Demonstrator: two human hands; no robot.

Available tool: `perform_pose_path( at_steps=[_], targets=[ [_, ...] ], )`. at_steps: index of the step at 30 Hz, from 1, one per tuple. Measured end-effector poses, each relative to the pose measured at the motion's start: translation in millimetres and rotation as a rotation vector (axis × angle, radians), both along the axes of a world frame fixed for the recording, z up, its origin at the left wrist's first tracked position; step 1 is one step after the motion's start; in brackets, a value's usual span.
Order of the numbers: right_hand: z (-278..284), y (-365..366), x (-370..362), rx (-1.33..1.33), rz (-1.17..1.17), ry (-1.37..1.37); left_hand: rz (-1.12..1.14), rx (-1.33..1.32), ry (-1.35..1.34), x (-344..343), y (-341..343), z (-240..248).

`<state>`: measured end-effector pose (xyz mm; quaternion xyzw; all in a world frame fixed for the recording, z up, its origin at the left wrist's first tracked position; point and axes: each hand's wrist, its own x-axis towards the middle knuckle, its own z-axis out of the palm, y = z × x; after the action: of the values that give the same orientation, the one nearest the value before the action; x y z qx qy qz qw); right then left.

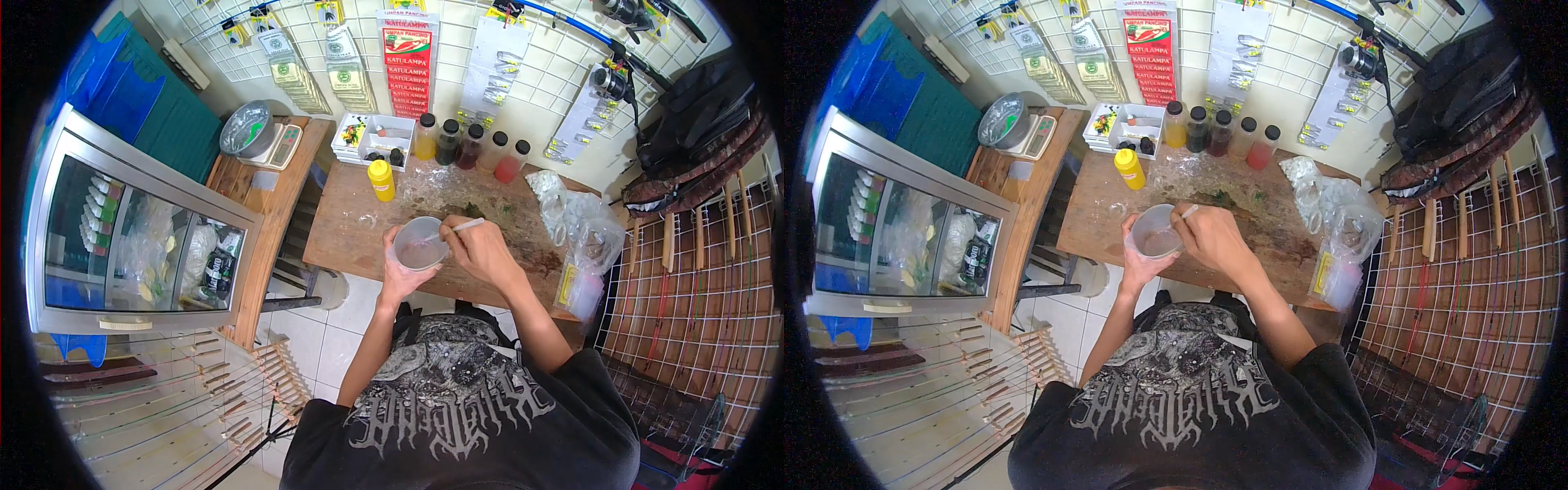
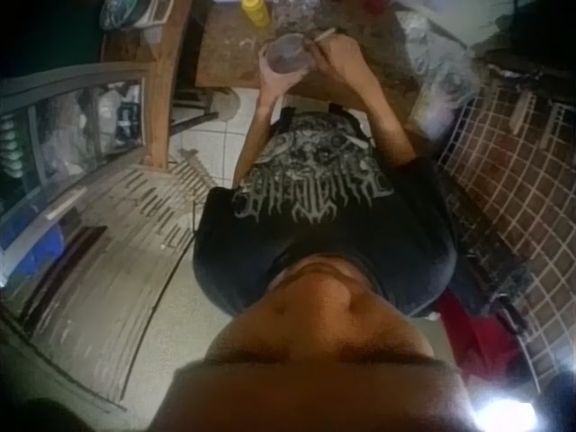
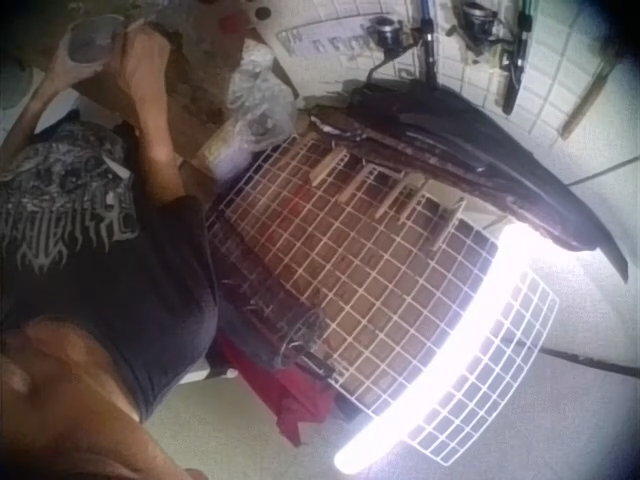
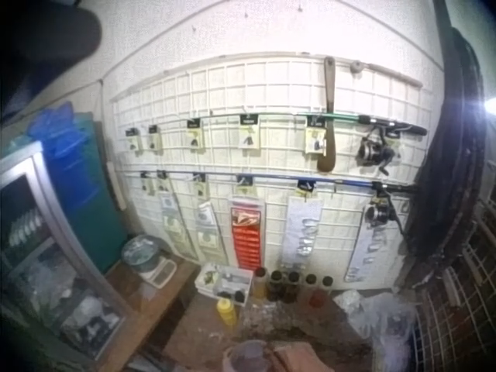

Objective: Preparing and mixing fishing attractant liquids and organizing bottles.

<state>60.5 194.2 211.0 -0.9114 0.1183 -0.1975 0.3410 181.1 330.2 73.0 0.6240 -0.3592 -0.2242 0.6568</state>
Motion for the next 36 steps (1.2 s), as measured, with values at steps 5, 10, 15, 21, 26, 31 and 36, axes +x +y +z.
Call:
perform_pose_path(
  at_steps=[5,10,15,21,26,31,36],
  targets=[
    [1.2,3.4,0.0,0.072,0.033,0.011,0.001,0.008,-0.088,1.6,0.1,1.0],
    [0.6,6.4,5.8,0.037,0.009,-0.011,0.015,0.023,-0.162,3.4,0.0,1.6],
    [3.3,-0.5,3.7,-0.048,-0.049,0.079,0.003,0.041,-0.136,4.3,2.0,-2.0],
    [-1.4,4.1,6.7,0.015,0.025,0.020,-0.009,0.025,-0.101,5.7,-0.1,-7.9],
    [-0.6,1.0,8.2,-0.078,-0.079,-0.038,-0.046,0.026,-0.082,4.4,-0.7,-10.4],
    [-4.0,-3.5,8.8,-0.124,-0.104,0.055,-0.074,0.053,-0.072,4.7,-0.6,-12.9],
    [-0.6,-0.7,8.8,-0.056,0.013,0.120,-0.071,0.064,-0.104,8.3,0.7,-16.9]
  ],
)
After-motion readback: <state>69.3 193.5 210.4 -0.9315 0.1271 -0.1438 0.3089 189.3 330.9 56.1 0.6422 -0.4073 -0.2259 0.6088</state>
